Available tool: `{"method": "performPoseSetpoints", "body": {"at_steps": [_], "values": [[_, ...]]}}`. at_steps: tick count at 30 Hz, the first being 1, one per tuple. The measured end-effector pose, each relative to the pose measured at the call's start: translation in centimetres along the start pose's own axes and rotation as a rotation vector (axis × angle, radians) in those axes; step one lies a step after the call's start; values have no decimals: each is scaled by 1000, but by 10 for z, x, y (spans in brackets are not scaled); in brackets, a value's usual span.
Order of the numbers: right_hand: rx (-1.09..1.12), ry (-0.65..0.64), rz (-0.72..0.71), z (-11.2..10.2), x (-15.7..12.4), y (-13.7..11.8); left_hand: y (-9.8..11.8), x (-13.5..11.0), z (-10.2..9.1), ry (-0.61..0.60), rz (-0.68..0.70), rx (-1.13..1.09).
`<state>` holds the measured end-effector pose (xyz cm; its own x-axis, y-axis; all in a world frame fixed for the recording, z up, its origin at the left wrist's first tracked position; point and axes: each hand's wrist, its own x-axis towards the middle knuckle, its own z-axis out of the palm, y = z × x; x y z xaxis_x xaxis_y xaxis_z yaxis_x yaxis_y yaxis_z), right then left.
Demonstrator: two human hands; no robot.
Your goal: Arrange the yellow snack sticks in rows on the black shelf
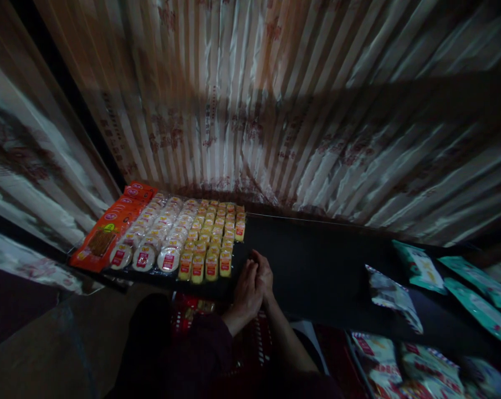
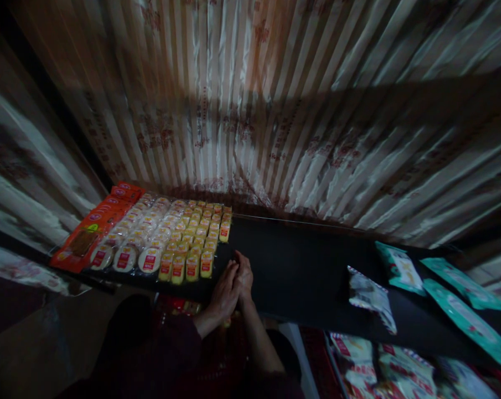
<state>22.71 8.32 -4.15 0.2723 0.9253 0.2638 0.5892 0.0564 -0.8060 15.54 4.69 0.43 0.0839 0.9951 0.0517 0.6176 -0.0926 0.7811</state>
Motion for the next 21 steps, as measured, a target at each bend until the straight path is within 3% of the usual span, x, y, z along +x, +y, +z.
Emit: {"method": "performPoseSetpoints", "body": {"at_steps": [4, 14, 21], "values": [[45, -19, -9, -6, -32, -8, -21, -43, -20, -91, 40, -170], [43, -12, -100, -13, -101, -28, -42, -104, -39, -125, 200, -90], [130, -26, -90, -1, -168, -11, -69, -145, -48, -316, 229, -23]]}}
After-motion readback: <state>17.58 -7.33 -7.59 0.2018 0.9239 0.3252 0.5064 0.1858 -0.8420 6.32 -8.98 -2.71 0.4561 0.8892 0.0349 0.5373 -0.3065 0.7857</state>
